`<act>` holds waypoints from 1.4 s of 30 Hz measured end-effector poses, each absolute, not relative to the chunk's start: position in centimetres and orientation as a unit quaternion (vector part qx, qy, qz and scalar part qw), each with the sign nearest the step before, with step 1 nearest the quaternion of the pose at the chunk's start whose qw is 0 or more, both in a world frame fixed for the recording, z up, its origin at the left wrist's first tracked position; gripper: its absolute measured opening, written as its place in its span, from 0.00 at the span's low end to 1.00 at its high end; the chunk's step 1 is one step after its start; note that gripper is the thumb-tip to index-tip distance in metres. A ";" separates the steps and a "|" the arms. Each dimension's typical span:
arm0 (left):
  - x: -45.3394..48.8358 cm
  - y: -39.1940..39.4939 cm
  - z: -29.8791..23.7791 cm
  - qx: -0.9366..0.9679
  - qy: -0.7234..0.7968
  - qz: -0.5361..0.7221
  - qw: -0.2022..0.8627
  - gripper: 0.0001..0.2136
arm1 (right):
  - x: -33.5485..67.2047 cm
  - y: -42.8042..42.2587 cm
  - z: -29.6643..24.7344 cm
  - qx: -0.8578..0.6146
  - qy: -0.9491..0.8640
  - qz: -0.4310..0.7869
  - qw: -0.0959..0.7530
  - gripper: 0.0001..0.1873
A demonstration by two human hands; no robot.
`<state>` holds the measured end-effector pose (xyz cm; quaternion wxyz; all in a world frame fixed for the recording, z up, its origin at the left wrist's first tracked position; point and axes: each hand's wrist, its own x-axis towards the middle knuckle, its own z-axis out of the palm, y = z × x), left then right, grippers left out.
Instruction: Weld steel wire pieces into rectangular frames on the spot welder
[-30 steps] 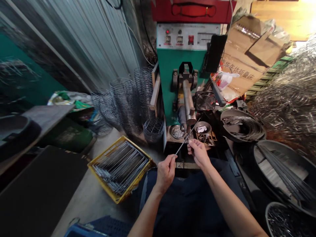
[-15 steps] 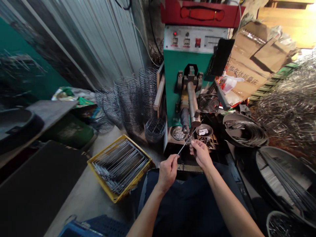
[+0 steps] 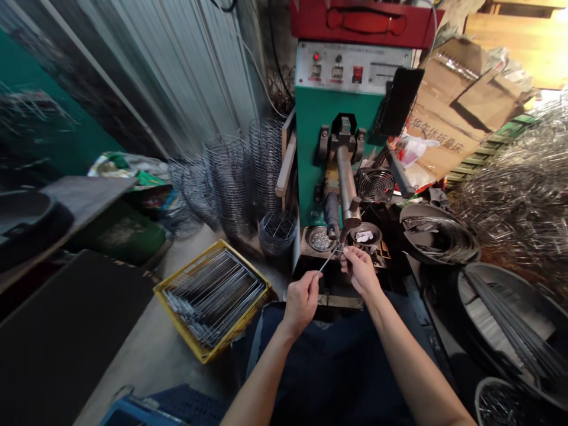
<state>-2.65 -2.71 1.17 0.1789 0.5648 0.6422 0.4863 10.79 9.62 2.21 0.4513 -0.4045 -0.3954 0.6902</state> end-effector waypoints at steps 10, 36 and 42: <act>-3.0 -2.8 1.6 0.568 0.649 0.469 0.193 0.12 | 11.1 9.7 1.2 -0.395 -0.394 0.700 0.446 0.20; -0.9 -0.5 -0.1 0.623 0.625 0.460 0.099 0.13 | 12.7 11.8 1.4 -0.405 -0.472 0.634 0.459 0.25; -1.7 0.4 0.8 0.602 0.617 0.488 0.138 0.13 | 12.3 12.3 1.5 -0.400 -0.482 0.625 0.466 0.24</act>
